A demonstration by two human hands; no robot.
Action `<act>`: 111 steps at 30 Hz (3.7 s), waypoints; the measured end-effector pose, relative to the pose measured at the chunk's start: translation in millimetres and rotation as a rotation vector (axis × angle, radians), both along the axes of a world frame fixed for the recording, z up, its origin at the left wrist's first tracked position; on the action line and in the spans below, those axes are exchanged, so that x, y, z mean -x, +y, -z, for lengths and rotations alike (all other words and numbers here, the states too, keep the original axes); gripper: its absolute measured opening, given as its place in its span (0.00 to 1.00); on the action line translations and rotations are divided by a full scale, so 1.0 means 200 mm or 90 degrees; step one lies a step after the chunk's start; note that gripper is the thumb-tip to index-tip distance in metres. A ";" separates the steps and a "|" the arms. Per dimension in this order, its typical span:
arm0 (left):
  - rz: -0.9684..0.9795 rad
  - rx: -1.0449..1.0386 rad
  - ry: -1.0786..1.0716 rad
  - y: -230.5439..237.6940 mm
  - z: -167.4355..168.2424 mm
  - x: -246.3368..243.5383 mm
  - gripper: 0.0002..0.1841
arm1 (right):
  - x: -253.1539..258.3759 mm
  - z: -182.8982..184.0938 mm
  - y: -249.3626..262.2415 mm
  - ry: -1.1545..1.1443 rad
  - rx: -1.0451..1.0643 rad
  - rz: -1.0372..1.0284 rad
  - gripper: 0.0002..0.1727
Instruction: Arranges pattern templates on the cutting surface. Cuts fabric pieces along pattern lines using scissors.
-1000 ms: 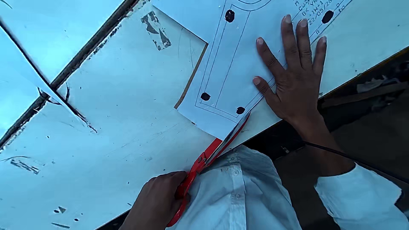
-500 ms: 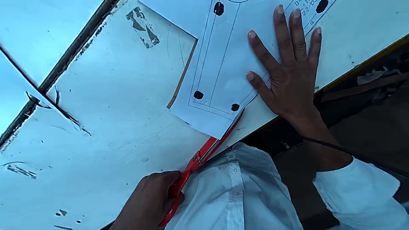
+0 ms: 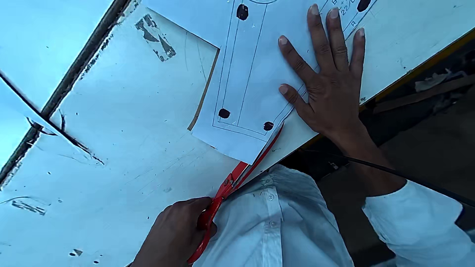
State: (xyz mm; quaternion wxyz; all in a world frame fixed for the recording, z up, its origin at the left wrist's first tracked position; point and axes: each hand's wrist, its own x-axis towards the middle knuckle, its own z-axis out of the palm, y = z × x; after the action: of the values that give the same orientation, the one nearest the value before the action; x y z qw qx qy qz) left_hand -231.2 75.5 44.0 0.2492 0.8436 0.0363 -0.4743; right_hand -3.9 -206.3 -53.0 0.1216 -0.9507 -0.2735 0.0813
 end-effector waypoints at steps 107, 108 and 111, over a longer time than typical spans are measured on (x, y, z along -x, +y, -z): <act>-0.014 0.040 -0.018 -0.03 0.05 -0.11 0.12 | -0.07 -0.07 -0.04 0.062 -0.017 -0.033 0.27; -0.015 0.039 -0.016 -0.02 0.05 -0.11 0.12 | -0.07 -0.08 -0.04 0.060 -0.014 -0.036 0.27; -0.022 0.037 0.002 -0.02 0.05 -0.12 0.12 | -0.09 -0.10 -0.05 0.066 -0.013 -0.042 0.26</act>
State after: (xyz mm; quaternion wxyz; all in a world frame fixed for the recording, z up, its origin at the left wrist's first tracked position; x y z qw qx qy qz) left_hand -206.6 71.7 34.5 0.2819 0.8343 0.0372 -0.4723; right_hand 14.7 -216.6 -33.9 0.1427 -0.9343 -0.2991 0.1312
